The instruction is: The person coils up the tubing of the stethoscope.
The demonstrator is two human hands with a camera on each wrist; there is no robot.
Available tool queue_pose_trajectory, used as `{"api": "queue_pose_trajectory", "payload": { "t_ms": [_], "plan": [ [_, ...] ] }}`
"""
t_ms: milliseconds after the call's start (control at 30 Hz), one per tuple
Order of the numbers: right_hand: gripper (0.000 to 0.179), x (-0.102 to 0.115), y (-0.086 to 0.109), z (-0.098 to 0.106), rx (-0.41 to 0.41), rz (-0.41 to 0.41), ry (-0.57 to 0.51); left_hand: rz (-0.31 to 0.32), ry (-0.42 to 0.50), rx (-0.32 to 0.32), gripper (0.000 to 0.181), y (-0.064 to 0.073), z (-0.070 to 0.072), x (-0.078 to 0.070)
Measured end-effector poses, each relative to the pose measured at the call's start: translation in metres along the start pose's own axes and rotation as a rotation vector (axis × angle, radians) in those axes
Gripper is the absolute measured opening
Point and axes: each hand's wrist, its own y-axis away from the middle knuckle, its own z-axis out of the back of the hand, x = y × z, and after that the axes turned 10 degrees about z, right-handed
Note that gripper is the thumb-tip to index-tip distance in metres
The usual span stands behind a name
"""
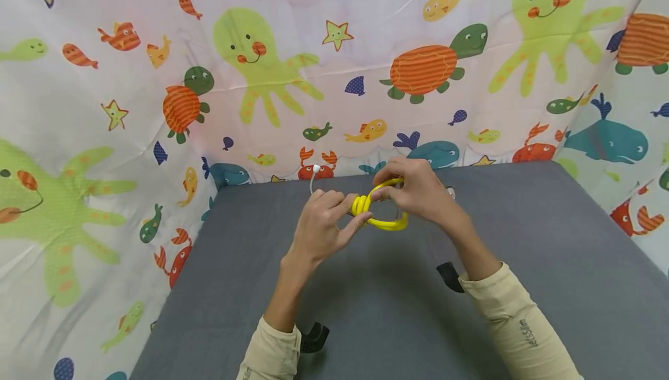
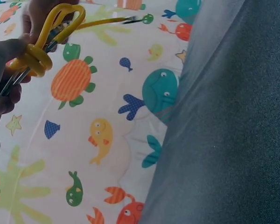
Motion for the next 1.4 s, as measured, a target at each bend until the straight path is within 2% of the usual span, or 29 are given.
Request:
{"api": "queue_pose_trajectory", "payload": {
  "t_ms": [167, 267, 333, 433, 500, 633, 767, 900, 1067, 1233, 1400],
  "plan": [
    [0.01, -0.016, 0.002, 0.009, 0.094, -0.107, -0.29, -0.035, 0.112, -0.025, 0.036, 0.001, 0.003, 0.001],
    [0.011, -0.022, 0.005, 0.011, 0.089, -0.151, -0.437, -0.045, 0.209, -0.044, 0.037, 0.002, 0.007, 0.0],
    [0.013, -0.025, 0.008, 0.007, 0.055, -0.173, -0.506, -0.038, 0.265, -0.05, 0.036, 0.002, 0.009, -0.002],
    [0.019, -0.023, 0.013, -0.005, 0.0, -0.201, -0.593, 0.001, 0.325, -0.053, 0.036, 0.001, 0.011, -0.005],
    [0.023, -0.02, 0.015, -0.016, -0.03, -0.223, -0.63, 0.049, 0.376, -0.064, 0.035, 0.0, 0.011, -0.008],
    [0.028, -0.012, 0.019, -0.032, -0.052, -0.293, -0.601, 0.171, 0.419, -0.125, 0.031, -0.003, 0.009, -0.012],
    [0.031, -0.003, 0.022, -0.04, -0.062, -0.366, -0.609, 0.267, 0.372, -0.204, 0.027, -0.005, 0.006, -0.013],
    [0.033, 0.006, 0.023, -0.043, -0.019, -0.376, -0.632, 0.317, 0.275, -0.258, 0.028, -0.007, 0.005, -0.014],
    [0.033, 0.016, 0.026, -0.041, 0.056, -0.343, -0.612, 0.352, 0.113, -0.294, 0.037, -0.011, 0.008, -0.015],
    [0.041, 0.025, 0.029, -0.038, 0.132, -0.265, -0.513, 0.357, 0.006, -0.326, 0.042, -0.014, 0.01, -0.01],
    [0.031, 0.035, 0.035, -0.034, 0.234, -0.177, -0.387, 0.357, -0.098, -0.347, 0.048, -0.014, 0.012, -0.003]
  ]
}}
